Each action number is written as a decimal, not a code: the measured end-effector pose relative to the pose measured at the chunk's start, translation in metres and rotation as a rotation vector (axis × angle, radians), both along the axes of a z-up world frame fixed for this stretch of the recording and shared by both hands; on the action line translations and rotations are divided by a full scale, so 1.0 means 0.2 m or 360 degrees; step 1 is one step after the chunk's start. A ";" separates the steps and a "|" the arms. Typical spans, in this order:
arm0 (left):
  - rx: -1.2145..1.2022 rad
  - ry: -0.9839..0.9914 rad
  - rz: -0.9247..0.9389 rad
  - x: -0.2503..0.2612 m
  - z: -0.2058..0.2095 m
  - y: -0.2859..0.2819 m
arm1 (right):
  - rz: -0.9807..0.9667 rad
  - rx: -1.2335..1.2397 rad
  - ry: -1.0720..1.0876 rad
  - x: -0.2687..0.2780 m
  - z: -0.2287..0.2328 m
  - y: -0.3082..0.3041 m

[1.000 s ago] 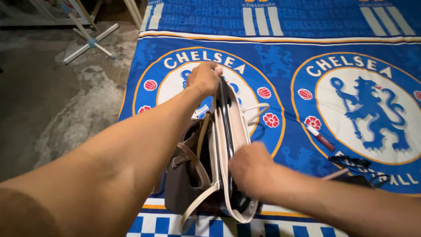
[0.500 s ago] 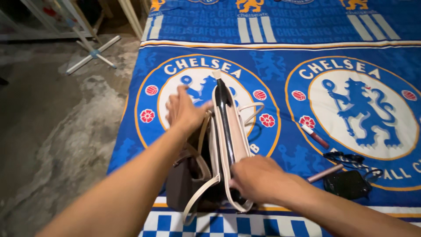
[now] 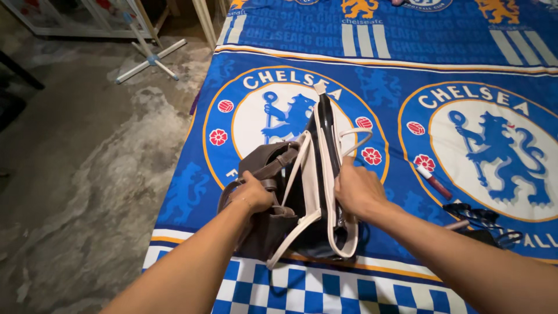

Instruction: The person unpacks a tote bag on a bed, coiling a white charging cable and setting aside cosmetics, a wallet and an orange notebook. They place the wallet and other items into a smaller brown handbag, fasten it, then take eyeglasses out and set them on the orange notebook.

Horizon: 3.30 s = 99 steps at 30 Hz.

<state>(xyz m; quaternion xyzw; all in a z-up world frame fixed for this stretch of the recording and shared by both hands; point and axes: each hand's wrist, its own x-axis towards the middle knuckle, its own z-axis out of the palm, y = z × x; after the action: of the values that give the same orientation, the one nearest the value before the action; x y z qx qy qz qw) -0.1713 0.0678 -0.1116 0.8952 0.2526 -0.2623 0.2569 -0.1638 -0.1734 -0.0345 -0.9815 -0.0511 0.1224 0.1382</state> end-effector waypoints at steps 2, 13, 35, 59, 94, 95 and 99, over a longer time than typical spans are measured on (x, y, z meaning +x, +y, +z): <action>-0.0029 -0.0039 -0.0067 0.01 0.00 0.01 | -0.0047 0.0047 -0.0093 -0.01 -0.01 -0.03; -0.1160 -0.0243 0.0256 -0.03 0.19 -0.11 | -0.0097 -0.0026 -0.0505 0.16 0.00 -0.36; -0.1134 -0.0085 0.0171 0.03 -0.10 -0.40 | 0.0279 0.0758 0.0009 -0.01 -0.08 -0.18; -0.1593 -0.0700 0.0599 0.20 0.56 0.27 | 0.0299 -0.0189 0.0595 -0.07 0.08 0.10; -0.0836 -0.0535 -0.0725 0.54 0.01 0.07 | -0.1861 0.2446 0.1432 -0.33 -0.39 -0.16; -0.0768 -0.0469 -0.0758 0.46 0.01 0.02 | -0.1868 0.2398 0.1470 -0.33 -0.39 -0.15; -0.0428 -0.0407 -0.0633 0.18 -0.03 -0.13 | -0.1702 0.2070 0.1560 -0.31 -0.38 -0.12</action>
<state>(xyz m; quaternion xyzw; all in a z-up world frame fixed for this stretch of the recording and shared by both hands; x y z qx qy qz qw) -0.1355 0.0422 -0.1174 0.9109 0.0002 -0.2235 0.3469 -0.2250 -0.1972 -0.1099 -0.4475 0.4068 0.3862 0.6965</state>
